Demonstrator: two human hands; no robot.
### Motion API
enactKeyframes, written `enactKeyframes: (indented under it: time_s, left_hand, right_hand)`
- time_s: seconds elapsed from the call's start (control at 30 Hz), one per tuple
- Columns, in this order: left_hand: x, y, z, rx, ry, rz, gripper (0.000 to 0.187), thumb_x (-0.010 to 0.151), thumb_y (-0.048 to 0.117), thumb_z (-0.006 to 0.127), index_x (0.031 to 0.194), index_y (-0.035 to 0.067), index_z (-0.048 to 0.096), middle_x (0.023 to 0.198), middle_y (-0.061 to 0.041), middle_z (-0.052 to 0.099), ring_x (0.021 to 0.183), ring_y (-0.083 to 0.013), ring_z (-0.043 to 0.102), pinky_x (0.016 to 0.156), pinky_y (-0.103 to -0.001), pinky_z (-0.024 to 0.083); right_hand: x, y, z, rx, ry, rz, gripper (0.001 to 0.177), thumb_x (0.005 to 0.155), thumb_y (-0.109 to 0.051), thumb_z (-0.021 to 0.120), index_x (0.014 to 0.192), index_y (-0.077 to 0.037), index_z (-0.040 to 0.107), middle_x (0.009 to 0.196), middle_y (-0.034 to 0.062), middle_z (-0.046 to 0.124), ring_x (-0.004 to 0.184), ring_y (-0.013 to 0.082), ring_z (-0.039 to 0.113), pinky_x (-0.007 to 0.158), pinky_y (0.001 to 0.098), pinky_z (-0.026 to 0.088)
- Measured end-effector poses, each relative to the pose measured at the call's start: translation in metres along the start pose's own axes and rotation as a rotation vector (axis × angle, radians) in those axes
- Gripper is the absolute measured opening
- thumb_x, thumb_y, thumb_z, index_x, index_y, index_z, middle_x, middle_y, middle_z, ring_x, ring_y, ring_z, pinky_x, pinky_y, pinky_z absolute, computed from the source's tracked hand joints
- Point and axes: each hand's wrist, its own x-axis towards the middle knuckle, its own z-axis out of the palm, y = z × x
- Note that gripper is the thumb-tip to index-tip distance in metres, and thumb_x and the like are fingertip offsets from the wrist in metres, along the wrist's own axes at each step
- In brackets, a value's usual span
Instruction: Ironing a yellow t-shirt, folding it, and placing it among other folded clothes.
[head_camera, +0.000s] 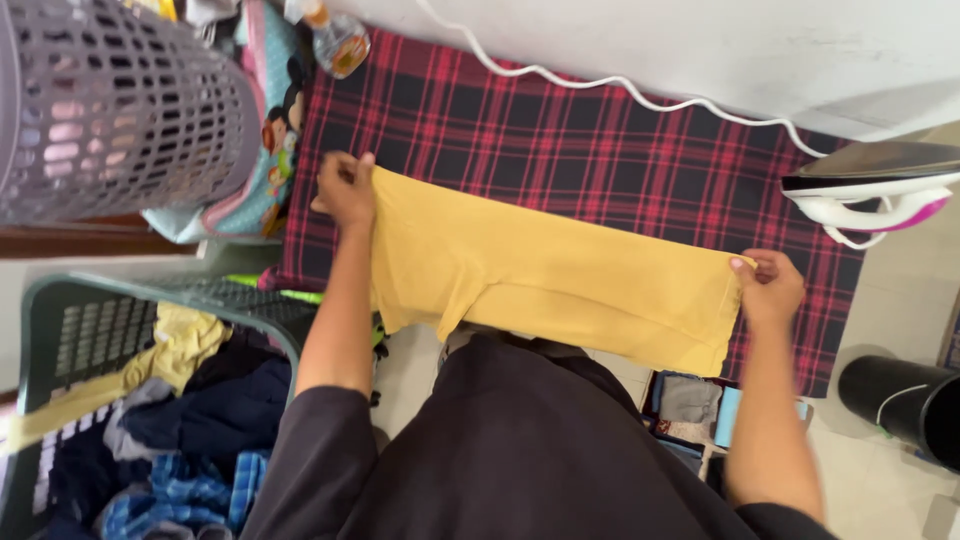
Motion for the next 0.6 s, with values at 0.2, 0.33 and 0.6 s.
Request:
enactKeyframes:
  time_s: [0.2, 0.33, 0.6]
  left_hand:
    - [-0.066, 0.079, -0.046, 0.507, -0.17, 0.656, 0.045, 0.095, 0.034, 0.064, 0.133, 0.011, 0.058, 0.138, -0.016, 0.055, 0.132, -0.0319, 0.046, 0.108, -0.056, 0.029]
    - [-0.064, 0.071, -0.069, 0.612, -0.404, 0.673, 0.057, 0.099, 0.036, 0.058, 0.15, 0.012, 0.05, 0.157, -0.018, 0.046, 0.148, -0.0313, 0.034, 0.118, -0.059, 0.018]
    - [-0.116, 0.098, -0.102, 0.092, -0.51, 0.694, 0.03, 0.086, 0.005, 0.067, 0.115, 0.006, 0.071, 0.122, -0.018, 0.066, 0.117, -0.0393, 0.064, 0.1, -0.047, 0.051]
  right_hand:
    - [-0.078, -0.009, 0.096, -0.751, 0.274, -0.731, 0.063, 0.109, -0.028, 0.06, 0.163, -0.003, 0.038, 0.165, 0.0256, 0.041, 0.154, 0.0413, 0.036, 0.124, 0.0586, 0.023]
    - [-0.091, -0.01, 0.114, -1.195, 0.17, -0.759, 0.069, 0.105, -0.036, 0.063, 0.165, -0.007, 0.043, 0.167, 0.024, 0.042, 0.152, 0.0389, 0.038, 0.119, 0.0586, 0.021]
    - [-0.164, -0.112, 0.244, -0.231, -0.621, -1.067, 0.038, 0.077, -0.019, 0.085, 0.109, -0.012, 0.066, 0.12, 0.0092, 0.065, 0.121, 0.0297, 0.058, 0.105, 0.0432, 0.045]
